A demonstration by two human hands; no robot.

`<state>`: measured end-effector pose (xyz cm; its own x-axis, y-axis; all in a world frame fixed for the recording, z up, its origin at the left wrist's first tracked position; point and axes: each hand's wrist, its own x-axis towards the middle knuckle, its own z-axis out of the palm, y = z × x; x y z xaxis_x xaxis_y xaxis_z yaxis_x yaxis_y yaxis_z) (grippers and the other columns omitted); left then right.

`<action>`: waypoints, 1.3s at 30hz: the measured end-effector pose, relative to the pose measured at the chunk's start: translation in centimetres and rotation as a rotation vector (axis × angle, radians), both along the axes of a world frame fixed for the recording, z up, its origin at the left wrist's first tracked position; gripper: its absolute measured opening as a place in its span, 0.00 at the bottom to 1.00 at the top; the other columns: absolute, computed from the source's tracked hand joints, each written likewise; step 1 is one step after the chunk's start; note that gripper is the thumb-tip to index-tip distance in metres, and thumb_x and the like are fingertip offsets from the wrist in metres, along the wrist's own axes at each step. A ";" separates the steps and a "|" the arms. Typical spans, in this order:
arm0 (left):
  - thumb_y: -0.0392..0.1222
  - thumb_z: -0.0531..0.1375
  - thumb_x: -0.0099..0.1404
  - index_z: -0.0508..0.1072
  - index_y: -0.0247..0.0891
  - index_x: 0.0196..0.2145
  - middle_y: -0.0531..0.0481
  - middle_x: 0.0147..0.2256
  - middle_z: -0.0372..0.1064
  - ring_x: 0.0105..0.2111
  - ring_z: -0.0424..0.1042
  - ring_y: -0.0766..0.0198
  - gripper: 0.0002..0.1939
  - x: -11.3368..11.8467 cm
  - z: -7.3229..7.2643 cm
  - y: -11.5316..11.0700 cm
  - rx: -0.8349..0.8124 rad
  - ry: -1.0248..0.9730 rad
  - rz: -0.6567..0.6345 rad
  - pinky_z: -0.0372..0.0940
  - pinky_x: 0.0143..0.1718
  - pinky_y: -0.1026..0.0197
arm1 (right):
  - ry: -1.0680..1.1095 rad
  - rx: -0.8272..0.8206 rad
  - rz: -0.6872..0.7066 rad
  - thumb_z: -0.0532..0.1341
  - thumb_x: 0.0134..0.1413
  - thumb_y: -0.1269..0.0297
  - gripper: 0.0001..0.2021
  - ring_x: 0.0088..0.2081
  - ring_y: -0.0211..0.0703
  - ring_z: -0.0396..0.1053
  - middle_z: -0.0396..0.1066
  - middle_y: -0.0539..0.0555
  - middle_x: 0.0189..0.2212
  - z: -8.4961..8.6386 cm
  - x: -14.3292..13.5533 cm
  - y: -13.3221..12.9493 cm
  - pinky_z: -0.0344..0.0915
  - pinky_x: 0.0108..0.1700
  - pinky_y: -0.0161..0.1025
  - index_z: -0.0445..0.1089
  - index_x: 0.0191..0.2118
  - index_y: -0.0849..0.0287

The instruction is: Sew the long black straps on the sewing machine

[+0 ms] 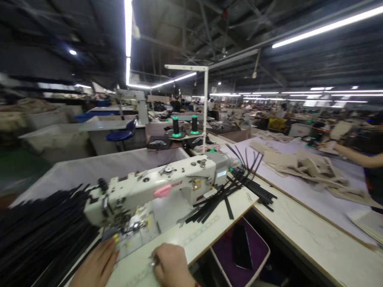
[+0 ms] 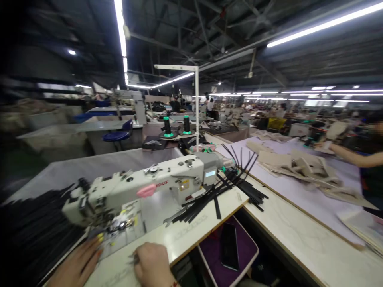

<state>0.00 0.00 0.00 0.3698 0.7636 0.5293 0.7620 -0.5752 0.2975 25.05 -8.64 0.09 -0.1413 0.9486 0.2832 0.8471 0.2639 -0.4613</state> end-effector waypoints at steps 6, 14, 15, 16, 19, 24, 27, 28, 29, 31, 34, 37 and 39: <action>0.48 0.52 0.70 0.70 0.36 0.54 0.43 0.55 0.68 0.56 0.66 0.52 0.20 -2.3 -3.1 0.2 0.071 0.103 0.025 0.62 0.58 0.48 | 0.261 0.054 0.006 0.53 0.48 0.75 0.13 0.35 0.41 0.72 0.75 0.52 0.32 -0.5 0.4 -1.3 0.64 0.37 0.35 0.70 0.37 0.55; 0.51 0.52 0.68 0.69 0.36 0.54 0.41 0.53 0.69 0.55 0.67 0.49 0.22 -3.7 -5.3 1.3 0.055 -0.021 -0.103 0.63 0.57 0.46 | -0.072 -0.024 -0.506 0.50 0.64 0.63 0.12 0.40 0.41 0.72 0.74 0.52 0.37 4.4 11.7 -4.4 0.65 0.42 0.35 0.70 0.40 0.55; 0.51 0.52 0.68 0.69 0.36 0.53 0.40 0.53 0.69 0.55 0.67 0.48 0.23 -4.0 -5.8 1.7 0.051 -0.026 -0.126 0.63 0.56 0.45 | -0.179 -0.049 -0.551 0.49 0.65 0.62 0.13 0.42 0.41 0.72 0.74 0.53 0.41 5.2 13.3 -4.4 0.66 0.43 0.35 0.69 0.43 0.55; 0.51 0.52 0.67 0.69 0.35 0.53 0.40 0.53 0.70 0.54 0.67 0.47 0.23 -4.2 -6.2 2.0 0.050 -0.031 -0.145 0.63 0.56 0.44 | -0.231 -0.066 -0.578 0.48 0.65 0.63 0.13 0.44 0.42 0.73 0.74 0.53 0.43 5.9 14.7 -4.2 0.66 0.44 0.35 0.69 0.45 0.55; 0.52 0.51 0.66 0.72 0.37 0.50 0.41 0.50 0.72 0.52 0.69 0.46 0.22 -4.6 -7.1 2.7 0.067 -0.075 -0.183 0.64 0.55 0.44 | -0.342 -0.119 -0.592 0.50 0.64 0.65 0.14 0.45 0.43 0.73 0.73 0.53 0.46 7.1 17.1 -2.8 0.67 0.43 0.36 0.68 0.49 0.52; 0.53 0.51 0.66 0.75 0.40 0.45 0.43 0.44 0.75 0.47 0.72 0.49 0.20 -4.6 -6.3 2.6 0.113 -0.133 -0.180 0.65 0.54 0.47 | -0.488 -0.204 -0.546 0.50 0.59 0.74 0.15 0.38 0.45 0.76 0.73 0.57 0.44 6.9 17.2 1.1 0.68 0.37 0.38 0.70 0.44 0.56; 0.52 0.52 0.65 0.75 0.41 0.45 0.45 0.45 0.75 0.48 0.72 0.50 0.19 -4.7 -5.8 2.5 0.109 -0.094 -0.173 0.68 0.52 0.49 | -0.541 -0.218 -0.497 0.50 0.59 0.75 0.14 0.36 0.46 0.76 0.73 0.59 0.43 6.8 16.7 2.7 0.68 0.35 0.38 0.70 0.42 0.59; 0.52 0.52 0.65 0.75 0.41 0.45 0.46 0.46 0.75 0.48 0.72 0.51 0.19 -4.8 -5.8 2.5 0.107 -0.074 -0.173 0.68 0.51 0.50 | -0.552 -0.215 -0.472 0.50 0.60 0.75 0.14 0.37 0.47 0.76 0.73 0.59 0.45 6.9 16.5 3.0 0.69 0.36 0.38 0.70 0.44 0.58; 0.51 0.52 0.65 0.75 0.41 0.46 0.46 0.47 0.75 0.48 0.72 0.51 0.18 -4.9 -5.9 2.6 0.107 -0.057 -0.171 0.69 0.50 0.50 | -0.561 -0.211 -0.444 0.50 0.61 0.74 0.14 0.38 0.47 0.76 0.73 0.59 0.46 6.9 16.4 3.3 0.69 0.37 0.39 0.70 0.45 0.58; 0.49 0.53 0.65 0.74 0.41 0.48 0.45 0.49 0.74 0.50 0.72 0.50 0.18 -5.0 -6.4 2.7 0.113 -0.032 -0.167 0.70 0.50 0.49 | -0.574 -0.209 -0.394 0.50 0.61 0.74 0.14 0.40 0.47 0.76 0.73 0.59 0.46 7.0 16.1 3.7 0.69 0.39 0.39 0.70 0.46 0.57; 0.47 0.54 0.65 0.72 0.41 0.50 0.45 0.50 0.73 0.51 0.71 0.49 0.18 -5.0 -7.1 3.0 0.124 -0.032 -0.171 0.70 0.50 0.47 | -0.581 -0.227 -0.353 0.52 0.60 0.75 0.12 0.40 0.49 0.76 0.74 0.61 0.44 7.1 15.8 4.1 0.69 0.40 0.39 0.72 0.41 0.60; 0.46 0.54 0.64 0.73 0.44 0.49 0.46 0.49 0.74 0.50 0.72 0.49 0.17 -4.9 -7.1 3.1 0.123 -0.072 -0.164 0.70 0.50 0.46 | -0.566 -0.231 -0.340 0.53 0.59 0.76 0.11 0.40 0.49 0.76 0.74 0.63 0.43 7.4 15.8 4.0 0.69 0.41 0.38 0.72 0.39 0.62; 0.47 0.54 0.64 0.75 0.44 0.47 0.47 0.47 0.75 0.48 0.73 0.49 0.17 -4.8 -6.6 3.0 0.115 -0.099 -0.154 0.70 0.49 0.46 | -0.543 -0.221 -0.340 0.54 0.58 0.76 0.11 0.40 0.48 0.76 0.74 0.63 0.43 7.7 15.9 3.6 0.68 0.41 0.38 0.73 0.39 0.62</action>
